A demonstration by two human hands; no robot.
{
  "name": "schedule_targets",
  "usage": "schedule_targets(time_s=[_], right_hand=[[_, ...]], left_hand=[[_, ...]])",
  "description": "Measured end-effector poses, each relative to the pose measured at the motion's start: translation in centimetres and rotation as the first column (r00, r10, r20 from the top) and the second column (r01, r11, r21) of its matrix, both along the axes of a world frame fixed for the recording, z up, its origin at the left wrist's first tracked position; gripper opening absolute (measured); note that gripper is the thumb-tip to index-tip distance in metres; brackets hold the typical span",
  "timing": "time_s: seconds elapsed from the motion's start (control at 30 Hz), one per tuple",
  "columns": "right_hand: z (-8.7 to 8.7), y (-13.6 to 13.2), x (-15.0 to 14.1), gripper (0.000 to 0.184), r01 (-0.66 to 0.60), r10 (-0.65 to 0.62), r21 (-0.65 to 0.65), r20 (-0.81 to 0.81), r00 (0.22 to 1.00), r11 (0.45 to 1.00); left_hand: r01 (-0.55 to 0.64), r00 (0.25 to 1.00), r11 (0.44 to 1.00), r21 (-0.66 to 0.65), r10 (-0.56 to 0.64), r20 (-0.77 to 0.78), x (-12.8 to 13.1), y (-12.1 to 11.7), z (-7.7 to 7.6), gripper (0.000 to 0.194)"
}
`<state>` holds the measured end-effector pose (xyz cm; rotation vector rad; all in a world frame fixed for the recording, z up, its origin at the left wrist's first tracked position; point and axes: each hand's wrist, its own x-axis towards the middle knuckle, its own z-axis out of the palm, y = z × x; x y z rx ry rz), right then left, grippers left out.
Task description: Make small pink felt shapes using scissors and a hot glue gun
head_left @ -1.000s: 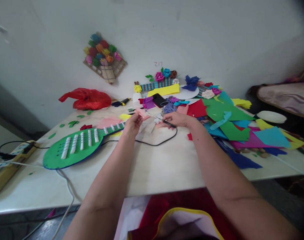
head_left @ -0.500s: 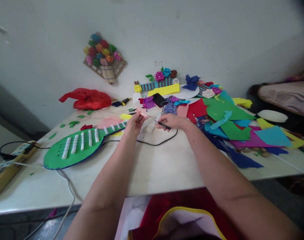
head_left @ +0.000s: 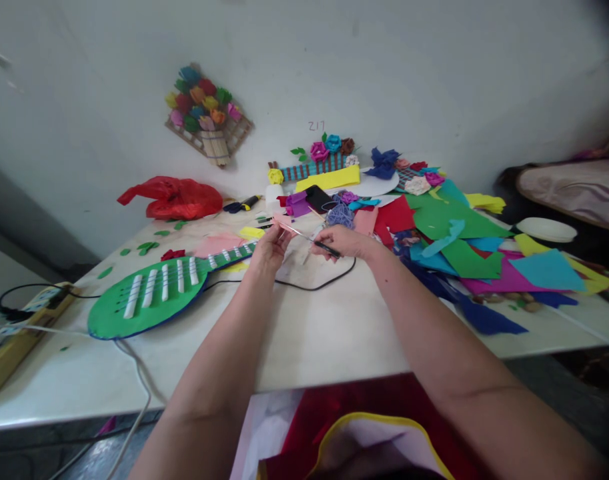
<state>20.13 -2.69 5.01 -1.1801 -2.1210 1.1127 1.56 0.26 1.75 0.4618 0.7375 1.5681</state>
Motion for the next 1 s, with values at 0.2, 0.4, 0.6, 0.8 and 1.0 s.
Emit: schedule_targets(time_s=[0.2,0.4,0.6,0.8,1.0], right_hand=[[-0.15,0.14,0.08,0.034,-0.012,0.011,-0.026,-0.035,0.999,1.0],[-0.32,0.34,0.14,0.033,-0.014,0.013,-0.024,-0.054,0.998,1.0],[-0.53,0.5,0.22,0.033,-0.021,0.019,-0.026,-0.077,0.997,0.999],[-0.22,0.19,0.13,0.033,-0.012,0.011,-0.023,-0.053,0.999,1.0],[-0.32,0.27,0.02,0.033,-0.005,0.004,-0.017,-0.058,0.998,1.0]], left_hand=[[0.008,0.999,1.0,-0.004,-0.008,0.047,-0.11,0.02,0.01,0.012],[-0.002,0.998,1.0,-0.014,0.003,0.069,-0.2,0.13,0.03,0.013],[-0.007,0.996,1.0,-0.02,0.008,0.085,-0.24,0.01,0.18,0.012],[-0.007,0.996,1.0,-0.004,0.007,0.085,-0.13,0.06,0.13,0.011],[-0.004,0.997,1.0,0.0,0.004,0.082,0.01,0.16,0.03,0.01]])
